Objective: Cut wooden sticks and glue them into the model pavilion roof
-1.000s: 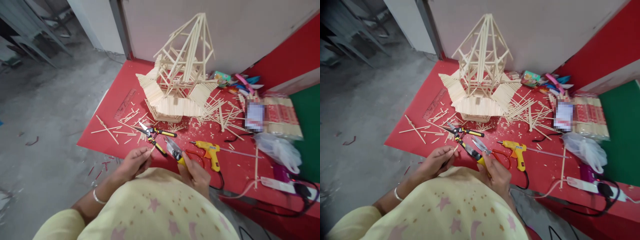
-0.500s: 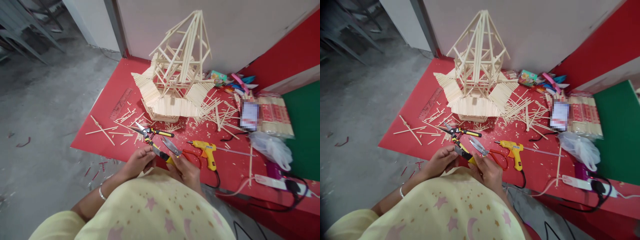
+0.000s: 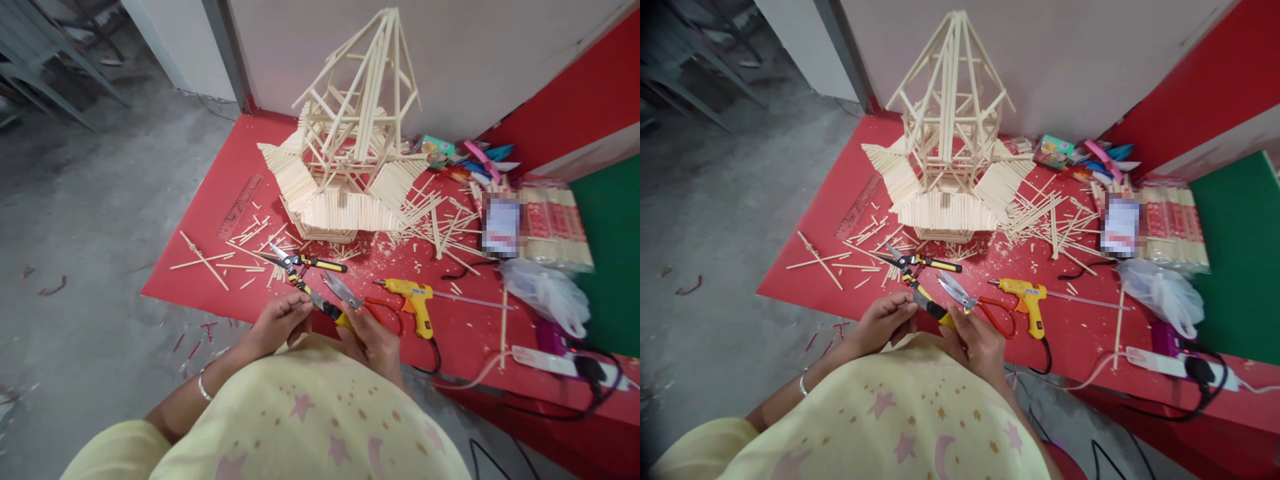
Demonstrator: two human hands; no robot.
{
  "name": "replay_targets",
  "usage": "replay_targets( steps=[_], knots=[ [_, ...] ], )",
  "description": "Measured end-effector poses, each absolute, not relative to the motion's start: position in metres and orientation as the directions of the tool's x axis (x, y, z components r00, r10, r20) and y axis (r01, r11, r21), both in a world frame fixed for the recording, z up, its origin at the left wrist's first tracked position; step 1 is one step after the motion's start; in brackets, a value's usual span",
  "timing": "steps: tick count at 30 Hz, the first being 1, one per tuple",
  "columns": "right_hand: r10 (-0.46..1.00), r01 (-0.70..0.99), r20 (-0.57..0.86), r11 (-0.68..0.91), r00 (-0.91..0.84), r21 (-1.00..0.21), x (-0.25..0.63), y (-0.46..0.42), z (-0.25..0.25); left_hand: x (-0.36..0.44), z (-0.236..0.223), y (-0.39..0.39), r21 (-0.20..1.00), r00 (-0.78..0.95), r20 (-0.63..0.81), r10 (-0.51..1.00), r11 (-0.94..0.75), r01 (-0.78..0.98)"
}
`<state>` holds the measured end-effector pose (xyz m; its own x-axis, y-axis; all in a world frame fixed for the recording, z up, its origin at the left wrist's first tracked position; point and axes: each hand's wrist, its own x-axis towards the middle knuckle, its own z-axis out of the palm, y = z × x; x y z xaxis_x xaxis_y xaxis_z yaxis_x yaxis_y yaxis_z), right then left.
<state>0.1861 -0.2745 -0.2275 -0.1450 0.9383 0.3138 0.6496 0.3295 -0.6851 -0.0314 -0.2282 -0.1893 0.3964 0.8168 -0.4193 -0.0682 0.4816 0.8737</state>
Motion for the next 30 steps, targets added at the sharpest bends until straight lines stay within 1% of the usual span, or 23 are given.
replay_targets(
  steps=[5,8,12,15,17,19,22,24,26,30],
  knots=[
    [0.953,0.59,0.267,0.298,-0.142,-0.751,0.183,-0.277,-0.224,-0.033,-0.189,-0.229,0.881,0.392,-0.422,0.818,0.472,-0.037],
    [0.968,0.566,0.217,0.251,-0.127,-0.785,0.182,-0.283,-0.223,-0.037,-0.186,-0.233,0.852,0.42,-0.468,0.777,0.523,-0.017],
    [0.972,0.625,0.2,0.232,-0.123,-0.745,0.188,-0.29,-0.218,-0.055,-0.175,-0.242,0.784,0.458,-0.523,0.719,0.616,-0.071],
    [0.97,0.702,0.244,0.17,0.005,-0.692,0.194,-0.291,-0.209,-0.079,-0.174,-0.248,0.791,0.402,-0.509,0.761,0.597,-0.129],
    [0.958,0.708,0.281,0.156,0.062,-0.688,0.192,-0.289,-0.203,-0.088,-0.182,-0.249,0.806,0.345,-0.506,0.791,0.576,-0.137],
    [0.953,0.666,0.301,0.208,0.027,-0.716,0.186,-0.285,-0.199,-0.086,-0.191,-0.245,0.807,0.308,-0.52,0.797,0.576,-0.128],
    [0.943,0.576,0.325,0.304,-0.069,-0.759,0.176,-0.279,-0.197,-0.068,-0.2,-0.236,0.84,0.307,-0.47,0.828,0.526,-0.135],
    [0.937,0.548,0.33,0.335,-0.111,-0.767,0.174,-0.276,-0.199,-0.054,-0.201,-0.231,0.855,0.282,-0.442,0.852,0.495,-0.156],
    [0.936,0.555,0.32,0.344,-0.144,-0.758,0.175,-0.275,-0.203,-0.044,-0.201,-0.229,0.859,0.278,-0.43,0.859,0.484,-0.167],
    [0.929,0.603,0.324,0.365,-0.181,-0.71,0.18,-0.276,-0.212,-0.037,-0.203,-0.231,0.849,0.326,-0.428,0.843,0.499,-0.175]
  ],
)
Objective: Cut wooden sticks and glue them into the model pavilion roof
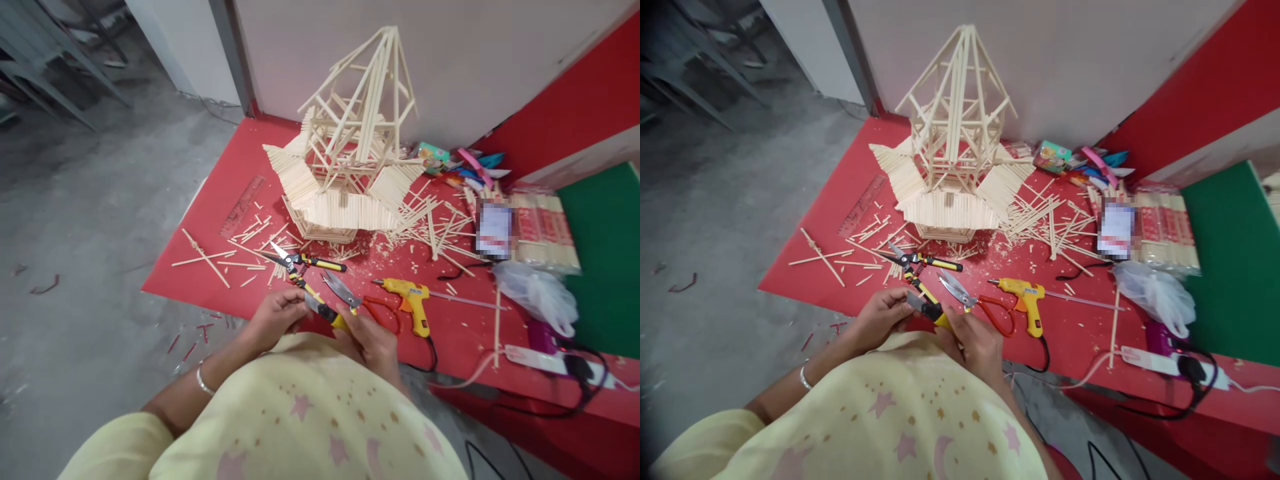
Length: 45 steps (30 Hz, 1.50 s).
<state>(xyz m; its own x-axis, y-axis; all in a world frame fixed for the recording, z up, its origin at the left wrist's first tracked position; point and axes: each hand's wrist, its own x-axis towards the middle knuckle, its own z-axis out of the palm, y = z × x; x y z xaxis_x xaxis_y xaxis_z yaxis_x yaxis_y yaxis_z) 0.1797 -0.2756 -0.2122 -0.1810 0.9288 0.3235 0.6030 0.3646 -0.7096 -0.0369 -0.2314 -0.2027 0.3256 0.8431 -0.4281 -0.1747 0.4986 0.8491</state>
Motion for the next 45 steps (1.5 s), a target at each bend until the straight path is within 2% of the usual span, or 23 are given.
replay_targets(
  steps=[9,16,24,27,29,31,34,40,45],
  knots=[
    [0.89,0.75,0.391,0.421,-0.233,-0.511,0.18,-0.271,-0.212,-0.033,-0.198,-0.233,0.804,0.333,-0.48,0.812,0.559,-0.204],
    [0.876,0.767,0.412,0.438,-0.249,-0.469,0.182,-0.271,-0.212,-0.032,-0.191,-0.231,0.794,0.333,-0.494,0.803,0.573,-0.203],
    [0.835,0.898,0.492,0.388,-0.247,-0.207,0.186,-0.281,-0.208,-0.037,-0.183,-0.24,0.702,0.363,-0.597,0.716,0.685,-0.196],
    [0.842,0.947,0.533,0.23,-0.079,-0.224,0.189,-0.277,-0.197,-0.045,-0.182,-0.246,0.697,0.291,-0.623,0.726,0.684,-0.213],
    [0.817,0.948,0.577,0.199,-0.02,-0.249,0.189,-0.274,-0.192,-0.048,-0.185,-0.248,0.687,0.229,-0.646,0.728,0.686,-0.24],
    [0.805,0.906,0.585,0.317,-0.101,-0.281,0.187,-0.271,-0.19,-0.046,-0.189,-0.248,0.677,0.21,-0.655,0.726,0.687,-0.263],
    [0.817,0.796,0.525,0.475,-0.239,-0.376,0.183,-0.271,-0.196,-0.038,-0.191,-0.244,0.672,0.242,-0.636,0.733,0.68,-0.294],
    [0.886,0.767,0.383,0.431,-0.26,-0.476,0.182,-0.272,-0.206,-0.031,-0.183,-0.238,0.668,0.29,-0.61,0.737,0.676,-0.311],
    [0.889,0.787,0.381,0.42,-0.255,-0.453,0.182,-0.274,-0.211,-0.031,-0.182,-0.237,0.661,0.299,-0.612,0.732,0.681,-0.314]
  ],
)
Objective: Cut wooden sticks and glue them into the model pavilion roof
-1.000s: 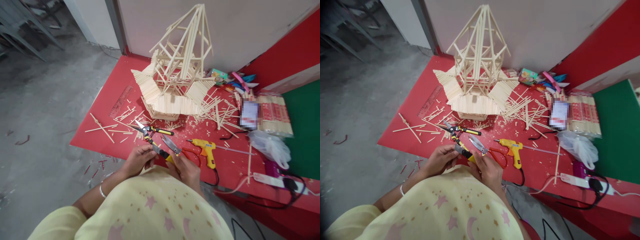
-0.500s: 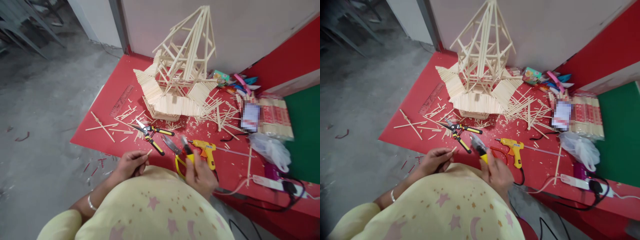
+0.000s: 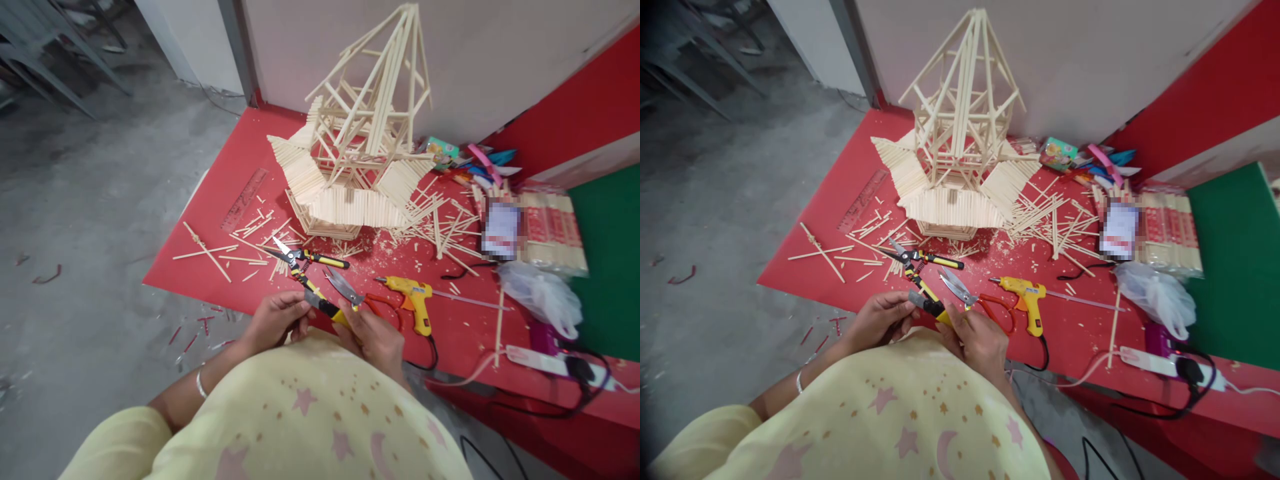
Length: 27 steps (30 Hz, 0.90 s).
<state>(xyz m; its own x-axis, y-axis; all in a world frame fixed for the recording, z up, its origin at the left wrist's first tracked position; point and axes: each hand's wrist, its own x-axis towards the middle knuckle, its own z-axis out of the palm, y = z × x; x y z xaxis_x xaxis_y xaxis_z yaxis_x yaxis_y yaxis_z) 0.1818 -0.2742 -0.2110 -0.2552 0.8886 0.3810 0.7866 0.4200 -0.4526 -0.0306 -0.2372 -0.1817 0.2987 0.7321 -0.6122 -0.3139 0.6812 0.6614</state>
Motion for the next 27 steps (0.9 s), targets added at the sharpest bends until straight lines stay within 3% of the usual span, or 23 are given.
replay_targets(
  steps=[3,8,11,15,18,21,24,27],
  knots=[
    [0.886,0.852,0.387,0.397,-0.257,-0.342,0.187,-0.276,-0.212,-0.031,-0.182,-0.238,0.671,0.296,-0.602,0.742,0.67,-0.317],
    [0.88,0.949,0.473,0.181,-0.038,-0.259,0.193,-0.272,-0.199,-0.036,-0.189,-0.243,0.685,0.253,-0.584,0.771,0.635,-0.357],
    [0.876,0.946,0.477,0.215,-0.077,-0.244,0.185,-0.265,-0.193,-0.037,-0.194,-0.242,0.699,0.225,-0.562,0.796,0.602,-0.386],
    [0.922,0.969,0.374,0.178,-0.102,-0.173,0.169,-0.25,-0.202,-0.031,-0.191,-0.233,0.722,0.234,-0.498,0.835,0.549,-0.421],
    [0.932,0.96,0.335,0.211,-0.141,-0.185,0.16,-0.235,-0.206,-0.027,-0.18,-0.223,0.736,0.246,-0.442,0.863,0.505,-0.451],
    [0.905,0.907,0.38,0.311,-0.192,-0.284,0.152,-0.224,-0.193,-0.026,-0.166,-0.21,0.749,0.219,-0.393,0.893,0.45,-0.486],
    [0.871,0.729,0.45,0.437,-0.197,-0.526,0.143,-0.217,-0.167,-0.028,-0.15,-0.196,0.786,0.176,-0.317,0.932,0.362,-0.501],
    [0.895,0.457,0.381,0.446,-0.232,-0.77,0.131,-0.208,-0.141,-0.025,-0.132,-0.182,0.821,0.14,-0.262,0.955,0.297,-0.488]
  ],
)
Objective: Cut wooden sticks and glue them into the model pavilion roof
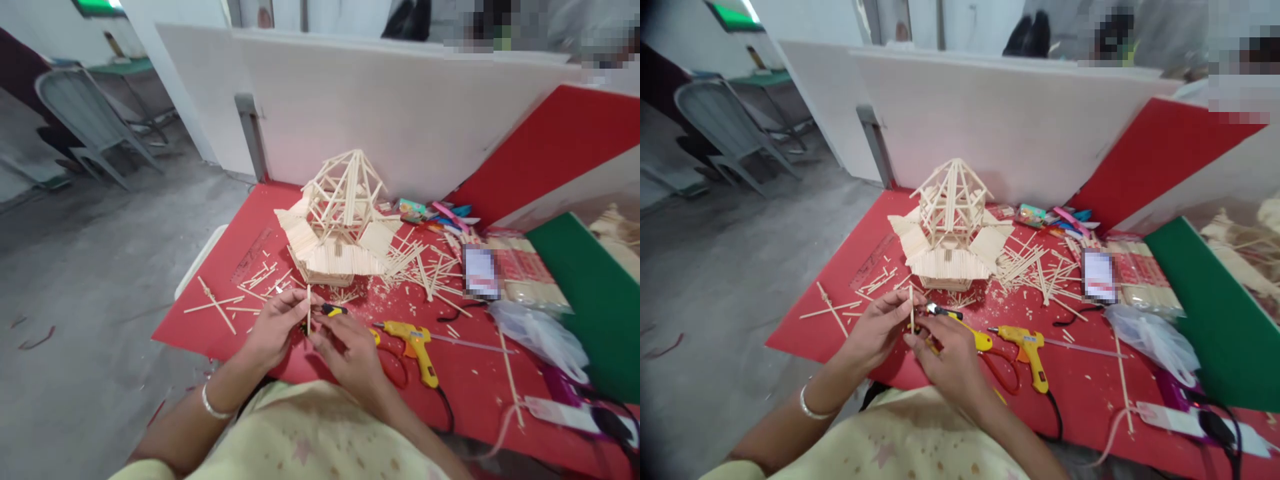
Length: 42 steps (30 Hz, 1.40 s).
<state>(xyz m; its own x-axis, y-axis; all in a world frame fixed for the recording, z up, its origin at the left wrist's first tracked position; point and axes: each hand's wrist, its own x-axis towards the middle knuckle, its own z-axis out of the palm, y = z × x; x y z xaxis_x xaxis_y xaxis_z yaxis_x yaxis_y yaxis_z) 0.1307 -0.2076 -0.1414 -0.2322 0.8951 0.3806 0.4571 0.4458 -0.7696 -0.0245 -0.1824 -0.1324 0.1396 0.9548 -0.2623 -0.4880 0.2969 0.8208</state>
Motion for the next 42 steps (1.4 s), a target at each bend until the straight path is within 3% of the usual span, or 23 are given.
replay_targets(
  steps=[5,9,12,18,27,34,42],
  knots=[
    [0.93,0.284,0.279,0.342,-0.24,-0.896,0.123,-0.182,-0.118,-0.018,-0.098,-0.159,0.888,0.035,-0.176,0.984,0.174,-0.426],
    [0.965,0.187,0.187,0.221,-0.182,-0.957,0.131,-0.157,-0.098,-0.033,-0.065,-0.129,0.965,-0.154,0.118,0.981,-0.151,-0.217],
    [0.983,0.131,0.164,0.174,-0.083,-0.976,0.135,-0.135,-0.08,-0.046,-0.044,-0.093,0.956,-0.183,0.246,0.952,-0.269,-0.116],
    [0.995,-0.078,0.088,0.084,-0.038,-0.993,0.127,-0.103,-0.068,-0.039,-0.015,-0.027,0.991,0.143,0.131,0.981,-0.127,-0.041],
    [0.998,-0.272,-0.033,-0.045,-0.045,-0.961,0.125,-0.083,-0.082,-0.027,-0.004,0.003,1.0,0.345,-0.008,0.939,-0.001,0.026],
    [0.998,-0.296,-0.056,-0.065,-0.039,-0.953,0.124,-0.073,-0.082,-0.024,-0.004,0.019,0.997,0.402,-0.07,0.913,0.056,0.046],
    [0.999,-0.31,-0.037,-0.046,-0.036,-0.95,0.127,-0.069,-0.088,-0.018,-0.004,0.022,0.998,0.415,-0.035,0.909,0.009,0.064]
  ],
)
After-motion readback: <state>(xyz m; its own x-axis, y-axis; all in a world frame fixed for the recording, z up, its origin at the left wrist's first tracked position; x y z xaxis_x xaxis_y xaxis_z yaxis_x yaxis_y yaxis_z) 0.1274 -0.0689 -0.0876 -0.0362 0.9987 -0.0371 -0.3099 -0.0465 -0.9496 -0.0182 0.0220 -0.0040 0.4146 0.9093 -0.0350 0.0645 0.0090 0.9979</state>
